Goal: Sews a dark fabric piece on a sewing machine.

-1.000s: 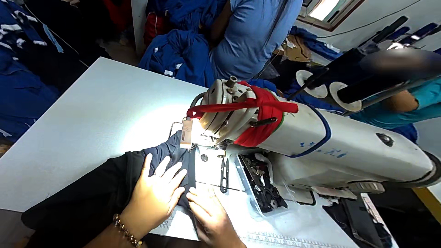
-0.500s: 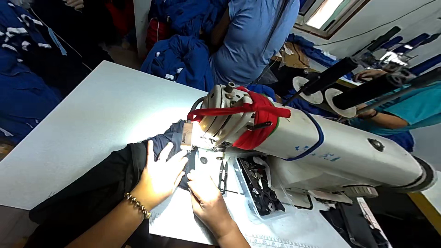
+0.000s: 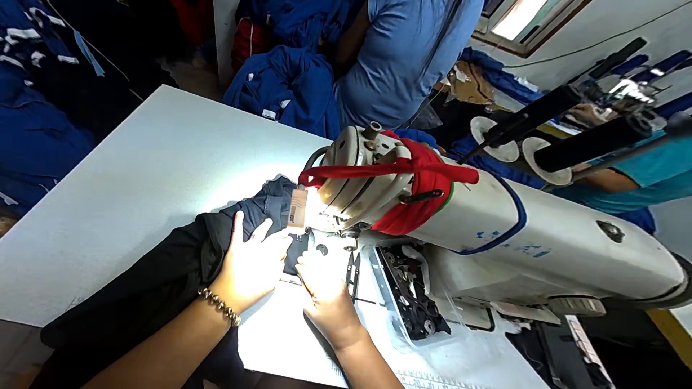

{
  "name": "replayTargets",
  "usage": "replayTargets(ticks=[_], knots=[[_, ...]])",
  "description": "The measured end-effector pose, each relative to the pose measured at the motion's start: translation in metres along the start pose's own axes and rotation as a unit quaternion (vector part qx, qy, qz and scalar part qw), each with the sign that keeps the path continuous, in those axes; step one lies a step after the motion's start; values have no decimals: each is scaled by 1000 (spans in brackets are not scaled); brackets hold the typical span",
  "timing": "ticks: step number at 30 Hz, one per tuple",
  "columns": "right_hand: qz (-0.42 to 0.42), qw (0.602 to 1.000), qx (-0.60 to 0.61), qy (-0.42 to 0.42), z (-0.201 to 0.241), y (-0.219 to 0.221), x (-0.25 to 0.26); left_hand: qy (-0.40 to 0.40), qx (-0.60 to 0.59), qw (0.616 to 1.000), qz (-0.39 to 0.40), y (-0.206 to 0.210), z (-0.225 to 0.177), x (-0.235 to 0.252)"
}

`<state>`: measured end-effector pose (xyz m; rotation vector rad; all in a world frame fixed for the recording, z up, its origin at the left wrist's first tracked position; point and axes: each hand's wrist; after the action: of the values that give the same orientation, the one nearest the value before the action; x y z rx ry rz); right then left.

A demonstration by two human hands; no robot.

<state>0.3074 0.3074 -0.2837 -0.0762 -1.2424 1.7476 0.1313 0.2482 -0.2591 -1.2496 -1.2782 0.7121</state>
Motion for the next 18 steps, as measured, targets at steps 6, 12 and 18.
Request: replayTargets(ticks=[6,12,18], knots=[[0,1000,-1,13,-5,7,8,-17,-11,999,35,-7,6,13],[31,999,-25,9,10,-33,-11,-47,-27,991,122,-21,2,24],[-120,985,-121,34,-20,-204,-12,-54,-37,993,99,-20,6,34]])
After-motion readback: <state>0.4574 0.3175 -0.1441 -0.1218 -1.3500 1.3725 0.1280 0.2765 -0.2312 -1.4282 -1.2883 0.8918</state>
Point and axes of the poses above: each hand's wrist, its own x-axis towards the middle knuckle, its own y-axis out of the palm, z = x × y, and after that the axes turned 15 degrees about y, right-handed
